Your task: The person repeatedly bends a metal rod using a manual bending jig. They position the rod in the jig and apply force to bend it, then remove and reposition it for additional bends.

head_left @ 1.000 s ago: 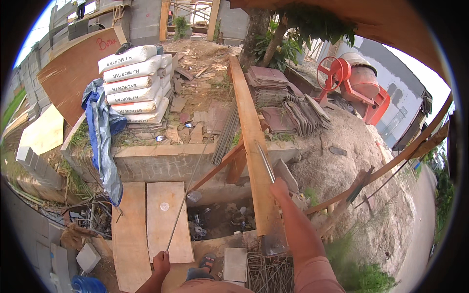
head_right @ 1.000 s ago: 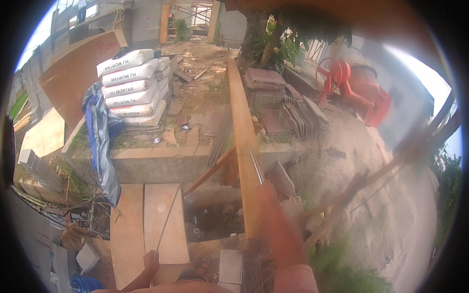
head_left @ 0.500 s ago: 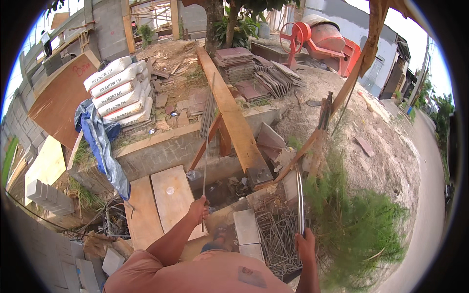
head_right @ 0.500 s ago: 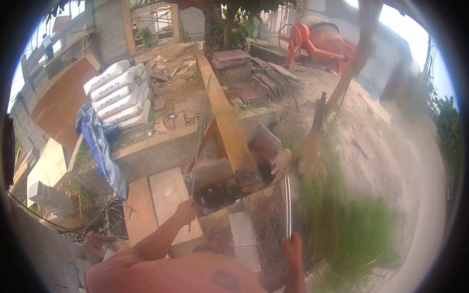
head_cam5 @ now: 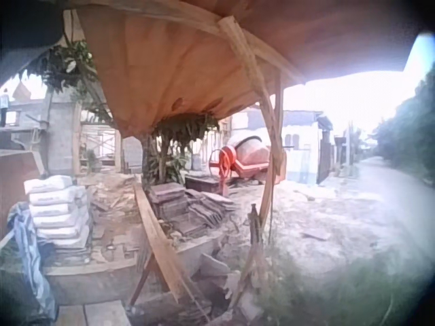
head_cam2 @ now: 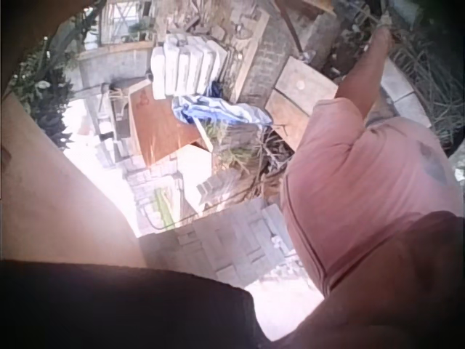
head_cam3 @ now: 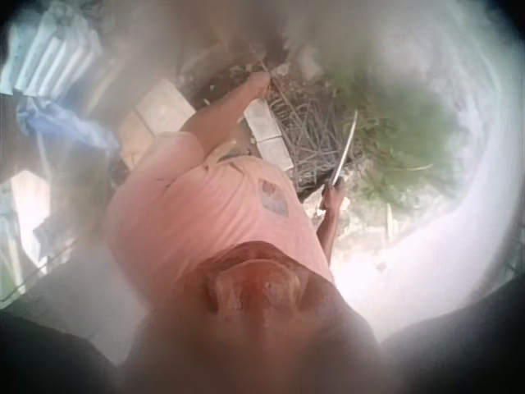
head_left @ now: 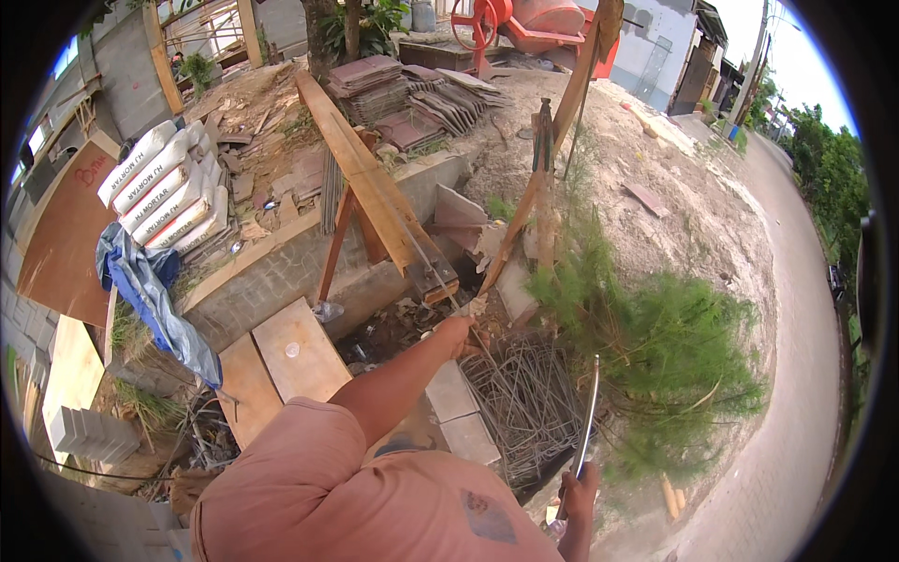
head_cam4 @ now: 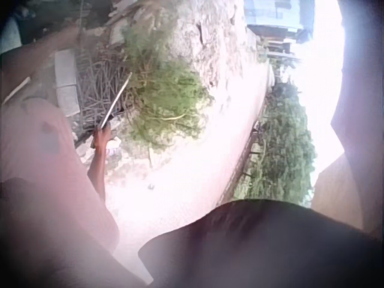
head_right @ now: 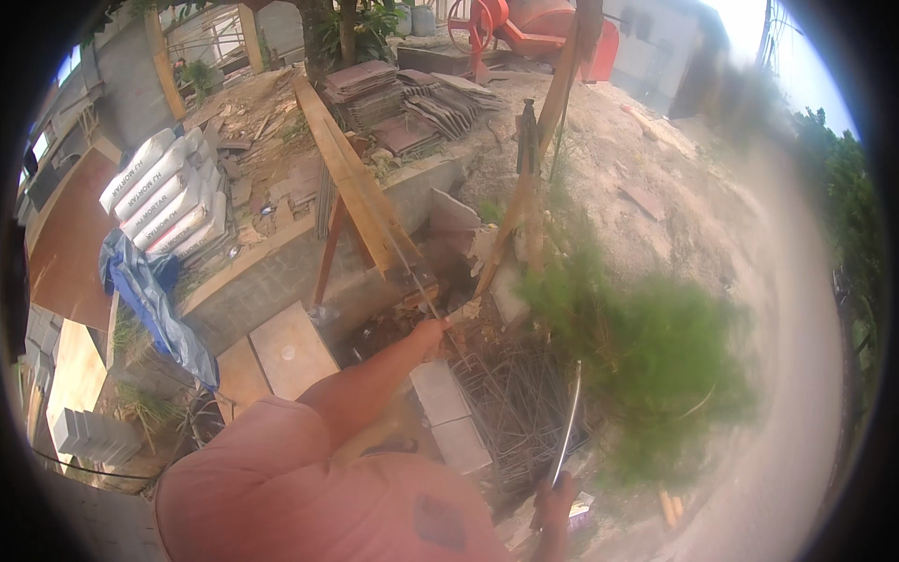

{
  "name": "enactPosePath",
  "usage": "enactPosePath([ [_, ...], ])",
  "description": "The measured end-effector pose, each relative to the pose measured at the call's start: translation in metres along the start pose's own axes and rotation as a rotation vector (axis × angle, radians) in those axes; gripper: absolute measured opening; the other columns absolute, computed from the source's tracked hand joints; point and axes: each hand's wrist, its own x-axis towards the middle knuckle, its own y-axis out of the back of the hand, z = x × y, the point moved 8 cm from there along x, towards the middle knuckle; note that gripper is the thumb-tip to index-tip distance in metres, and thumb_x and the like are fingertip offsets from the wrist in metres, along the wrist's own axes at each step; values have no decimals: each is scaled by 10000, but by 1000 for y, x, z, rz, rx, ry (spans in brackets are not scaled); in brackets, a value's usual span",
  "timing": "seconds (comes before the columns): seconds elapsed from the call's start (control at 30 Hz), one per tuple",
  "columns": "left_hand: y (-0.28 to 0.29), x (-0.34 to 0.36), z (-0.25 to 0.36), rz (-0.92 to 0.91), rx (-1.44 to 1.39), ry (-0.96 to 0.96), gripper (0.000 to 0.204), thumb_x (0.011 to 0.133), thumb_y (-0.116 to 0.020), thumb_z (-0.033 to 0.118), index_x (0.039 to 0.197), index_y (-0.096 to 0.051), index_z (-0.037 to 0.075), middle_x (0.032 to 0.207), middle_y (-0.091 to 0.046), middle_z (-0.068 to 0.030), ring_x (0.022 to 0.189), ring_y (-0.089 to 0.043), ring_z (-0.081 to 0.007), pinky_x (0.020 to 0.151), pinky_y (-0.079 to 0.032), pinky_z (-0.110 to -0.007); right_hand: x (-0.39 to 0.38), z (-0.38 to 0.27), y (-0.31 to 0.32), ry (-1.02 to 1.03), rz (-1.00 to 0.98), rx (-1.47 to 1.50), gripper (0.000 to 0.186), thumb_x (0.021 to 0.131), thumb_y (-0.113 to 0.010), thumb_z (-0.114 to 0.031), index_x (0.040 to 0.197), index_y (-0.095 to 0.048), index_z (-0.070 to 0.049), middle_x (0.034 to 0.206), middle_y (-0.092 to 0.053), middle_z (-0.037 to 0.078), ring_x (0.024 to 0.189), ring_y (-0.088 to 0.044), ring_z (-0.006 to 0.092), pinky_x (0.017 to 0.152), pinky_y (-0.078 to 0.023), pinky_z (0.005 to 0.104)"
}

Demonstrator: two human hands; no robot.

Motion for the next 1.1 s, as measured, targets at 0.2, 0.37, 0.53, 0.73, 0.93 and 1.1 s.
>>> enactPosePath([
  [0.2,-52,-80,-69,-130,268,58,345,1020,-416,393,1050,-508,61,1002,-655,-178,852,-684,-310,707,-570,-452,7,-50,-18,372,-21,-147,173,791,-603,-76,922,-517,-4,716,-532,81,614,-563,195,574,-452,332],
  [0.37,-94,-182,-147,-764,950,375,560,959,-475,493,1323,-517,69,1204,-611,-171,1010,-634,-312,827,-534,-439,42,-140,-96,449,-99,-219,170,821,-674,-144,828,-571,-9,639,-570,74,574,-575,176,531,-438,348],
  [0.53,-29,-118,-120,-559,1409,-458,475,933,-532,472,1128,-625,50,1142,-626,-171,988,-649,-216,804,-511,-393,58,-177,-161,458,-130,-388,279,825,-701,-253,873,-629,13,676,-627,177,617,-621,333,584,-463,417],
  [0.73,153,-144,-78,-41,460,48,508,941,-570,399,1304,-493,51,1198,-617,-140,1006,-643,-284,813,-535,-420,77,-136,-186,360,-84,-592,384,818,-704,-340,886,-612,26,698,-631,208,679,-635,402,611,-463,458],
  [0.93,214,-108,-41,146,309,-22,458,937,-574,363,1260,-520,42,1152,-629,-128,962,-638,-257,759,-540,-404,55,-57,-174,436,-50,-428,314,798,-729,-257,778,-580,19,620,-603,169,548,-608,307,535,-453,406],
  [1.1,164,-62,115,257,549,-471,402,913,-581,338,1152,-593,15,1000,-673,-125,862,-649,-194,723,-526,-342,6,-102,-151,515,-119,-394,214,859,-628,-198,1014,-622,-50,705,-608,126,590,-515,210,545,-429,367],
])
